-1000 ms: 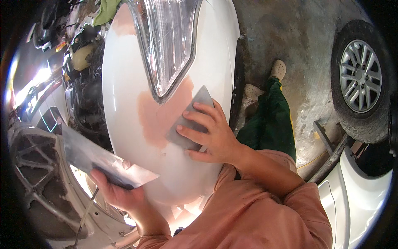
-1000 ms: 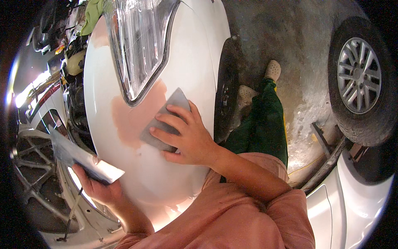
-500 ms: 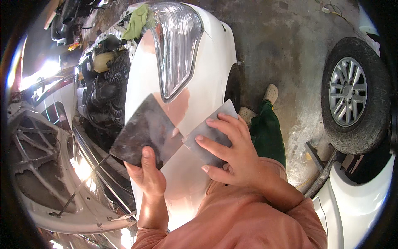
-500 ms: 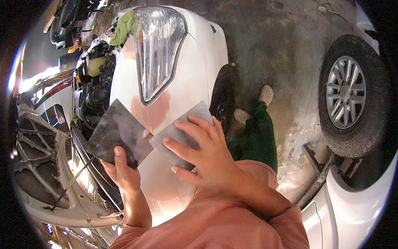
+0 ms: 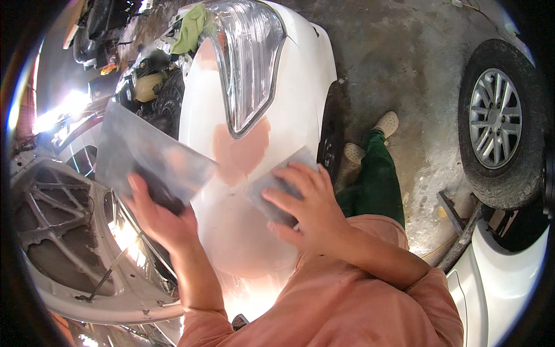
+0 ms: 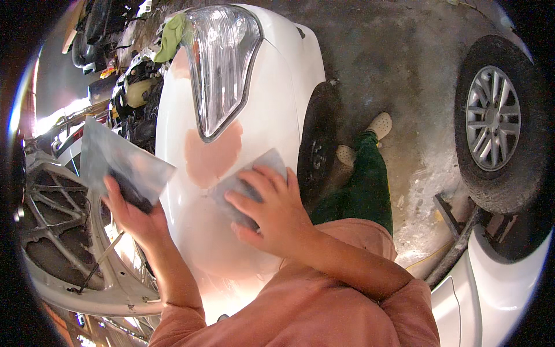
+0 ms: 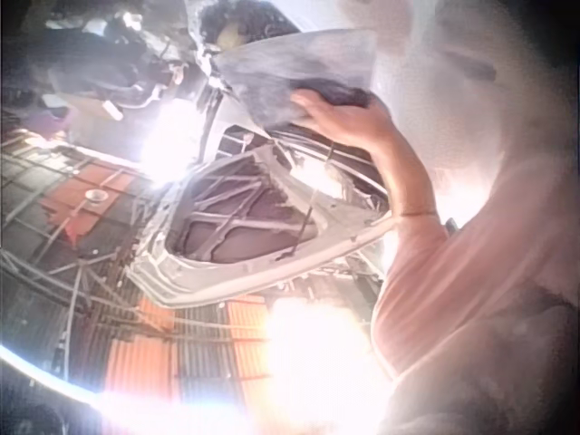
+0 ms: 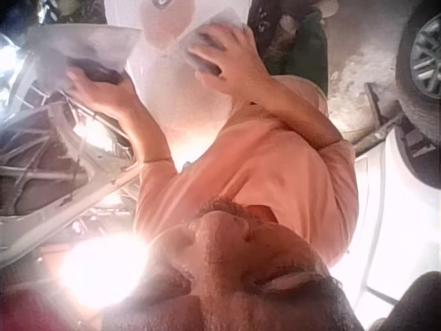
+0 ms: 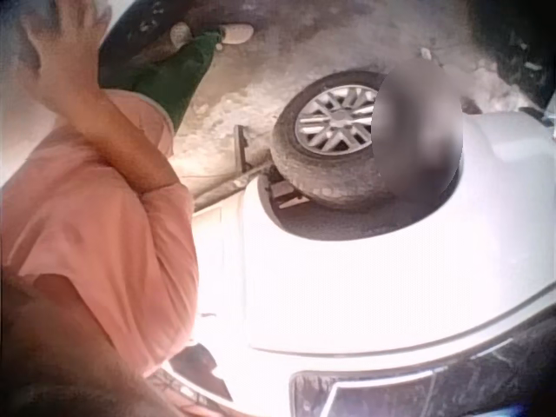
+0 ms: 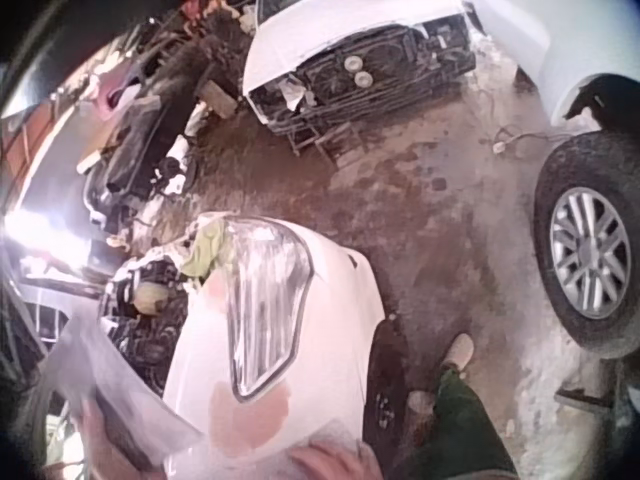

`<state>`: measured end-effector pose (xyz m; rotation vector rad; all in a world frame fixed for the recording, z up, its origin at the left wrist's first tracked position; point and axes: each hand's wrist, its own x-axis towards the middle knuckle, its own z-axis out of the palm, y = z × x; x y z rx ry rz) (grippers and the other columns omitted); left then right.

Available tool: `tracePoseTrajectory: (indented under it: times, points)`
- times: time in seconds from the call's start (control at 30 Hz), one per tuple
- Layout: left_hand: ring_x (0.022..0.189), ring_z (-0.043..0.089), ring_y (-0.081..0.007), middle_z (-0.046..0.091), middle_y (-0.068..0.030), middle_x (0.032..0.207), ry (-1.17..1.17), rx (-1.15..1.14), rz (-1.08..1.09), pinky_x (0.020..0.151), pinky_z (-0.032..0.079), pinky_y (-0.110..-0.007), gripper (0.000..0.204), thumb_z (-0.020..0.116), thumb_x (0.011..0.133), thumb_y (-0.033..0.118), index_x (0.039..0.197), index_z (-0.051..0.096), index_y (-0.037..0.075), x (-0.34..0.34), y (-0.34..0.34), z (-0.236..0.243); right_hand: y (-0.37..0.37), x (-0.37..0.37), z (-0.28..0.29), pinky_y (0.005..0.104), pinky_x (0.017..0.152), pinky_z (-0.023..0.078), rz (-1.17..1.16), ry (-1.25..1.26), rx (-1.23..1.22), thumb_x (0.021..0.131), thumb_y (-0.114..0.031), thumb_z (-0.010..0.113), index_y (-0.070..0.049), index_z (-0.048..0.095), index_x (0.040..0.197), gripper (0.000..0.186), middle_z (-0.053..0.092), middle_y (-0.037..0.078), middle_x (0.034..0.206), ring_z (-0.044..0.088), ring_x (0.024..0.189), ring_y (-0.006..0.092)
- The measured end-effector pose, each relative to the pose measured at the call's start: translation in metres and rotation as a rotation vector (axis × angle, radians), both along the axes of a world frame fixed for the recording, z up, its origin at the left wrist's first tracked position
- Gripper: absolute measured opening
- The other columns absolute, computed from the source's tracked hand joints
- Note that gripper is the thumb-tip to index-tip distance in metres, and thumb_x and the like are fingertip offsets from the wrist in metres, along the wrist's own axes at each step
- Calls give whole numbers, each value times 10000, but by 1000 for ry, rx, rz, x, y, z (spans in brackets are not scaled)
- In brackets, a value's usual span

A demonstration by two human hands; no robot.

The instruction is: The person mixes a pink body filler using two plastic spreaders and applies it to specific areas on the side panel and the hood of a white vehicle.

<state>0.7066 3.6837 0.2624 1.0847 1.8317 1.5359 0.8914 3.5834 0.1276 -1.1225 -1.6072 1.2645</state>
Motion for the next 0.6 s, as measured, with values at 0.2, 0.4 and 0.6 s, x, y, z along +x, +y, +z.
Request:
tracePoseTrajectory:
  times: [0.2, 0.4, 0.6]
  points:
    - [1103, 657, -225, 669, -79, 1216, -554, -146, -275, 981, 520, -391, 341, 529, 1066, 284, 1322, 589, 67, -65, 30, -27, 18, -49, -9, 607, 1109, 271, -202, -52, -20, 803, -268, 766, -166, 633, 1354, 576, 460, 182, 1429, 381, 1344, 433]
    - [1028, 723, -210, 727, -94, 1158, -613, -175, -327, 880, 611, -366, 310, 549, 1060, 278, 1242, 641, 45, -53, 33, -25, 26, -73, -9, 528, 1114, 303, -298, 1, -98, 829, -257, 760, -139, 617, 1387, 588, 440, 211, 1423, 382, 1332, 430]
    - [1031, 723, -222, 722, -105, 1166, -550, -159, -233, 880, 613, -381, 324, 547, 1059, 275, 1263, 629, 37, -49, 37, -28, 29, -83, -1, 522, 1112, 307, -300, 20, -141, 840, -257, 775, -137, 609, 1399, 595, 432, 222, 1422, 390, 1324, 435]
